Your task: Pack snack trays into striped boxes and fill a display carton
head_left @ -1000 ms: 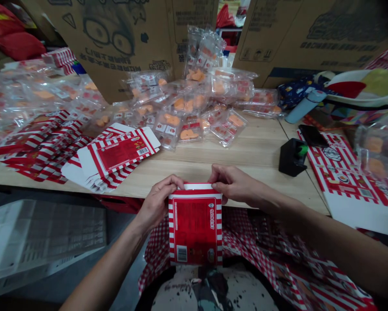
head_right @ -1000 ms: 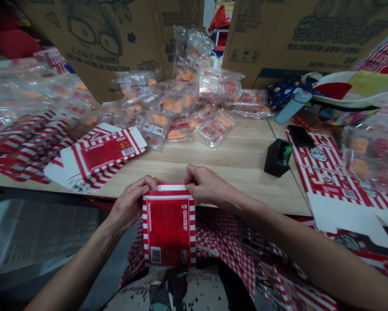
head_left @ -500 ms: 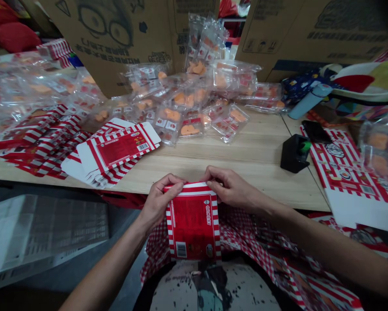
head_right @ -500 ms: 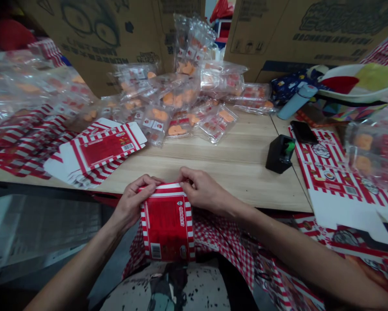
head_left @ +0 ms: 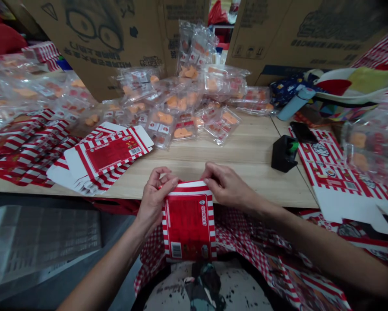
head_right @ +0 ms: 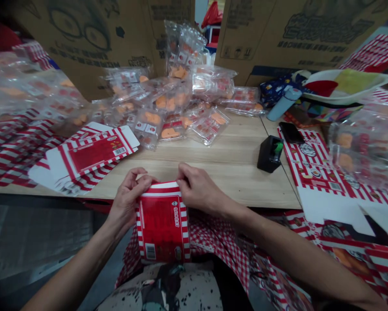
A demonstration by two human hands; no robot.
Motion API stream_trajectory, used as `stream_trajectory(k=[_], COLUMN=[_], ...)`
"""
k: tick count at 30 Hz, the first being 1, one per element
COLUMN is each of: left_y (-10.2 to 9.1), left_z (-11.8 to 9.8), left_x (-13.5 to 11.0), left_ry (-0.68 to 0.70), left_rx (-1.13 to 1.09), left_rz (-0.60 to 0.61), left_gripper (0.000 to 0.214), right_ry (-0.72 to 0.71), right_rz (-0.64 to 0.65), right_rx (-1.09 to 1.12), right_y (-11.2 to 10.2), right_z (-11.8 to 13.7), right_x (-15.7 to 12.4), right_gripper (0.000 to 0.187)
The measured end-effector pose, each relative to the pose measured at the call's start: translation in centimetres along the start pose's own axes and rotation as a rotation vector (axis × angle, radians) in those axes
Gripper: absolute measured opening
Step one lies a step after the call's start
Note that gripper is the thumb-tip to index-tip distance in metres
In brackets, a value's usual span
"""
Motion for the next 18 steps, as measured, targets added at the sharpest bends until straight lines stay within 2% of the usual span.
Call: stream_trajectory(k=[3, 5, 8, 10, 12, 15, 18], left_y=[-0.4, -0.7, -0.1, 1.1, 2.4, 3.6, 3.6], left_z=[0.4, 0.5, -1.0, -2.1, -2.9, -3.3, -2.8], left_x=[0.4, 0.6, 0.8, 0.8, 0.8, 0.9, 1.0], left_ry=[-0.005, -0.035, -0.007, 0.022, 0.037, 0.044, 0.002], left_rx=[0.124, 0.264, 0.468, 0.572, 0.619, 0.614, 0.565], left_rz=[0.0, 0.044, 0.176, 0.292, 0.368, 0.373, 0.346], left_gripper=[0.033, 0.029, 0.028, 0.027, 0.025, 0.022, 0.022], right_ry=[-0.104, -0.122, -0.116, -0.087, -0.017, 0.101, 0.155], right_rz=[-0.097, -0.067, 0.032, 0.08, 0.179, 0.354, 0.486], right_rx=[-0.077, -0.006, 0.081, 0.11, 0.248, 0.509, 0.511], right_y=[0.1, 0.8, 1.4, 1.1, 1.1, 1.1, 0.7], right_z=[0.9, 0.8, 0.5, 0.0, -0.8, -1.8, -2.3], right_x=[-0.8, -1.5, -2.2, -2.1, -1.5, -0.7, 0.1], right_gripper=[0.015, 0.01, 0.004, 0.004, 0.011, 0.025, 0.029])
Point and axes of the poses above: each hand's wrist, its own x-axis towards the middle knuckle, its own y-axis out of the palm, z = x × y, the point moved 9 cm from there along x, towards the middle knuckle, and after that the axes turned 6 degrees about -y, right-handed, at the moved point
